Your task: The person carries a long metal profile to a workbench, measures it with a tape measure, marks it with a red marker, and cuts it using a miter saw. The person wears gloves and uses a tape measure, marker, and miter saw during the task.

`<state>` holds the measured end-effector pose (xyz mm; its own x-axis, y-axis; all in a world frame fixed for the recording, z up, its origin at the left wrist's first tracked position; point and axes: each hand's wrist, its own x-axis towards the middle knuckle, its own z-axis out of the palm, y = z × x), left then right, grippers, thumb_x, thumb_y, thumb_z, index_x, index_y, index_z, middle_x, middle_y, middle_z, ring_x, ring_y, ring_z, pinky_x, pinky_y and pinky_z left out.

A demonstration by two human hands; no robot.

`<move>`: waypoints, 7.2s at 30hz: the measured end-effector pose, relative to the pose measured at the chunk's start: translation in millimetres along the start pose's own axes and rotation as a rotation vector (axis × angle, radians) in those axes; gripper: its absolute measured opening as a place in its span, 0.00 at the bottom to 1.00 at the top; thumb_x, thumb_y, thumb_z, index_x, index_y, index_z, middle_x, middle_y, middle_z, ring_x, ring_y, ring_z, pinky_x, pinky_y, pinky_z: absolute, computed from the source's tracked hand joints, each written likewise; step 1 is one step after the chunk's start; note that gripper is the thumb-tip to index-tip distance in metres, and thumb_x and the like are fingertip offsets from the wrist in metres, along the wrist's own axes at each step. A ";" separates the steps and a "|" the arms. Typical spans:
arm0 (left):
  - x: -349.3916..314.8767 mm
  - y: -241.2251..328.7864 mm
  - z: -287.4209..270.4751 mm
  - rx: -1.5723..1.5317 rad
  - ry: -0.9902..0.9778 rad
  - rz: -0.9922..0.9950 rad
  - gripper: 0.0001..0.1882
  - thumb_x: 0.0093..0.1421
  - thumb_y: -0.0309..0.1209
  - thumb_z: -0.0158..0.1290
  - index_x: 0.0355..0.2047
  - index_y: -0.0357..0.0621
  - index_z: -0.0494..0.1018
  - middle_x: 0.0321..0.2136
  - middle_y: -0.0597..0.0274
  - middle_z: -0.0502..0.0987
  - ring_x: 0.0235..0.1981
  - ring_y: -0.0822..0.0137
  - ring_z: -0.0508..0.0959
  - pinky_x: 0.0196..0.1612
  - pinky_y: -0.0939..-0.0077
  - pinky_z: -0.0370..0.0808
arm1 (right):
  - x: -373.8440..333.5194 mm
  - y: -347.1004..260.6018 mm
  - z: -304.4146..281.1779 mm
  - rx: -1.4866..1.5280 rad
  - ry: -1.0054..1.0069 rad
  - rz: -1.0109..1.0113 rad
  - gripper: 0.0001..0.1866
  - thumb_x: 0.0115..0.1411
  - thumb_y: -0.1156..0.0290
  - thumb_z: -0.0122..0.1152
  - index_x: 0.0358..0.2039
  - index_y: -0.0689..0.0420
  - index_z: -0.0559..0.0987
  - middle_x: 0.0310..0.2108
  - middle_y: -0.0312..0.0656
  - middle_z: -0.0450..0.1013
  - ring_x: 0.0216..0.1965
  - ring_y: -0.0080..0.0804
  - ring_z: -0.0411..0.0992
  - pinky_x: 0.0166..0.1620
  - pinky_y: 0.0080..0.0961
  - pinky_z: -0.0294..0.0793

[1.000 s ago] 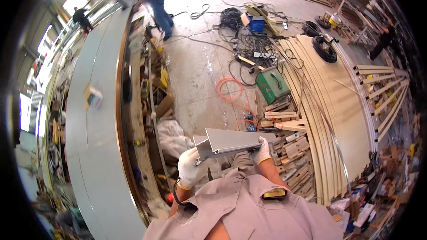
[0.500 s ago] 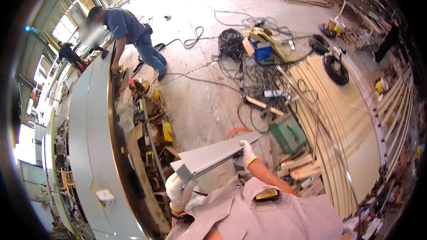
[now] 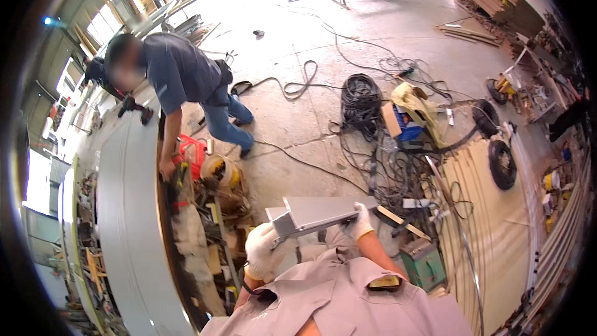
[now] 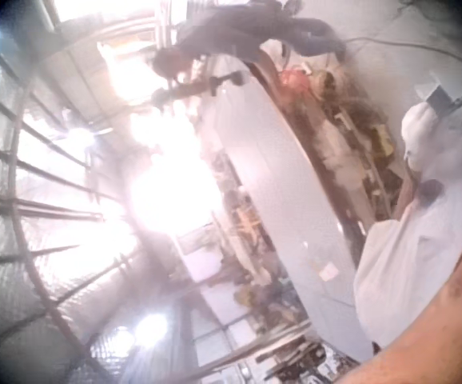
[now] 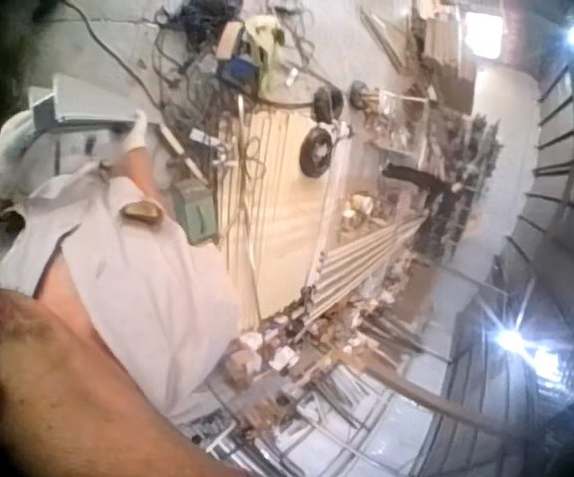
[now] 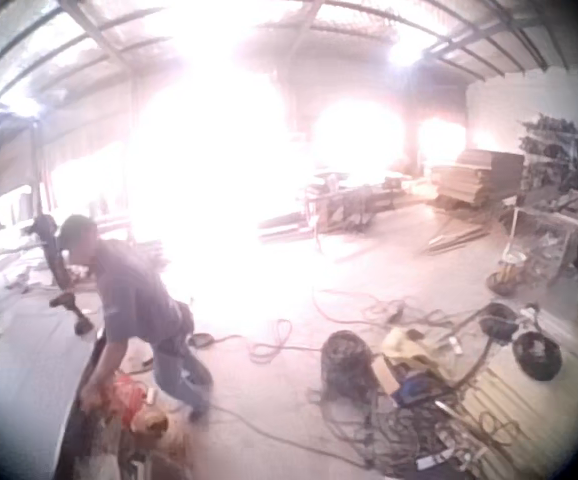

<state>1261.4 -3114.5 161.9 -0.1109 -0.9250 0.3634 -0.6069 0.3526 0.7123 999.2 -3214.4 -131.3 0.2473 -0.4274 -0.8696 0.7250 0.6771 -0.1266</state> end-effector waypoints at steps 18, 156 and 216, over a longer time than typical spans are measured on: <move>514.9 -368.5 -94.4 -0.187 0.415 -0.521 0.11 0.60 0.28 0.66 0.43 0.39 0.83 0.32 0.54 0.84 0.29 0.64 0.84 0.34 0.71 0.78 | 337.7 -256.6 573.8 -0.057 -0.040 -0.010 0.18 0.59 0.55 0.61 0.44 0.53 0.79 0.38 0.42 0.79 0.38 0.41 0.78 0.45 0.40 0.81; 1942.1 -2557.8 -1468.8 -0.802 2.316 -0.744 0.26 0.57 0.35 0.66 0.54 0.43 0.71 0.40 0.67 0.76 0.37 0.76 0.74 0.42 0.77 0.74 | 1876.8 208.7 3557.2 -1.446 -0.842 0.181 0.27 0.64 0.54 0.63 0.57 0.58 0.75 0.58 0.51 0.74 0.59 0.46 0.74 0.61 0.48 0.79; 1906.7 -2560.9 -1470.0 -1.087 2.245 -0.709 0.22 0.66 0.41 0.59 0.54 0.42 0.73 0.48 0.53 0.75 0.45 0.53 0.78 0.52 0.50 0.81 | 1843.2 224.8 3527.9 -1.500 -0.837 0.092 0.29 0.67 0.49 0.66 0.59 0.57 0.76 0.51 0.46 0.79 0.47 0.38 0.81 0.50 0.37 0.85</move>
<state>3760.9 -5573.1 -86.6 0.7415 0.2344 -0.6287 0.2507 0.7723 0.5837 3886.0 -5963.6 -78.7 0.8458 -0.1997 -0.4948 -0.3772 0.4322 -0.8191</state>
